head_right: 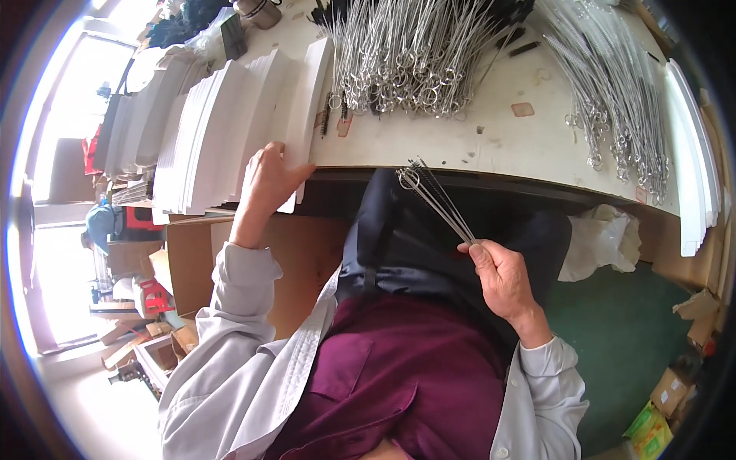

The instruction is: Packaging cleaning brushes into white cardboard sleeves at a workshop bench.

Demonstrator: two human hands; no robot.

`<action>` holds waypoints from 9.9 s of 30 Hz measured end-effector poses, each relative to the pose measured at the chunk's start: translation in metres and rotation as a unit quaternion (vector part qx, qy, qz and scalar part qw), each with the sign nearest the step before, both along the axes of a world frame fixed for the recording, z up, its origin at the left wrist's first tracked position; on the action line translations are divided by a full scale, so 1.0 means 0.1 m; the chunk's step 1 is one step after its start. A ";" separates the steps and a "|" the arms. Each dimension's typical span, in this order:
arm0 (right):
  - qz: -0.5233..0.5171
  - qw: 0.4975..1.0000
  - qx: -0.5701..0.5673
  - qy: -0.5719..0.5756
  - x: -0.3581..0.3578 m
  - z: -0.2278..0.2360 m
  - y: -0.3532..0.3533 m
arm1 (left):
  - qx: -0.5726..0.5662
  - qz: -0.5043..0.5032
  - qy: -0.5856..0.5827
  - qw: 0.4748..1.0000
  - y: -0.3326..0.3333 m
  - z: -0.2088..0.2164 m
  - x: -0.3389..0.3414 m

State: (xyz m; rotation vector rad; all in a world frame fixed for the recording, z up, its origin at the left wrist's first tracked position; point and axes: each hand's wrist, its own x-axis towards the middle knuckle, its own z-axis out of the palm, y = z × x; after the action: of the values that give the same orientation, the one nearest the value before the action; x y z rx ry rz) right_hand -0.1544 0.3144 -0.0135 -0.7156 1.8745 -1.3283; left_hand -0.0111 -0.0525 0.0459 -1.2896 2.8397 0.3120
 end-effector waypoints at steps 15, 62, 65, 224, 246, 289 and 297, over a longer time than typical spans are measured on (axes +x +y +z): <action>0.055 0.997 -0.043 -0.027 0.22 0.25 -0.18 | 0.592 0.071 0.565 0.570 0.40 -0.12 -0.10; 0.047 0.999 0.016 -0.002 0.27 0.13 -0.19 | 0.578 0.205 0.665 0.426 1.05 -0.34 -0.51; 0.041 0.999 -0.003 0.017 0.25 0.14 -0.20 | 0.601 0.181 0.648 0.430 1.06 -0.36 -0.50; -0.235 0.963 -0.062 -0.121 0.47 -0.24 -0.20 | 0.263 -0.263 0.252 0.893 1.98 -0.91 -0.06; -0.071 0.983 -0.102 0.132 0.55 -0.35 -0.28 | 0.312 -0.232 0.240 0.889 1.85 -0.95 -0.03; -0.174 0.823 -0.090 0.534 -0.85 -0.24 -0.74 | -0.093 -0.024 0.109 0.989 -0.54 0.45 0.23; -0.172 0.793 -0.108 0.575 -0.85 -0.24 -0.79 | -0.155 -0.097 0.005 0.983 -1.02 0.18 -0.32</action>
State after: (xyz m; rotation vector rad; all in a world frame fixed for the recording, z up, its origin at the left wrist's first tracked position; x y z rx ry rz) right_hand -0.2397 0.2356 -0.0380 -1.6224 2.9215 -1.4676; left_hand -0.0428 -0.1545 0.0641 -1.0319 3.0801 -0.1335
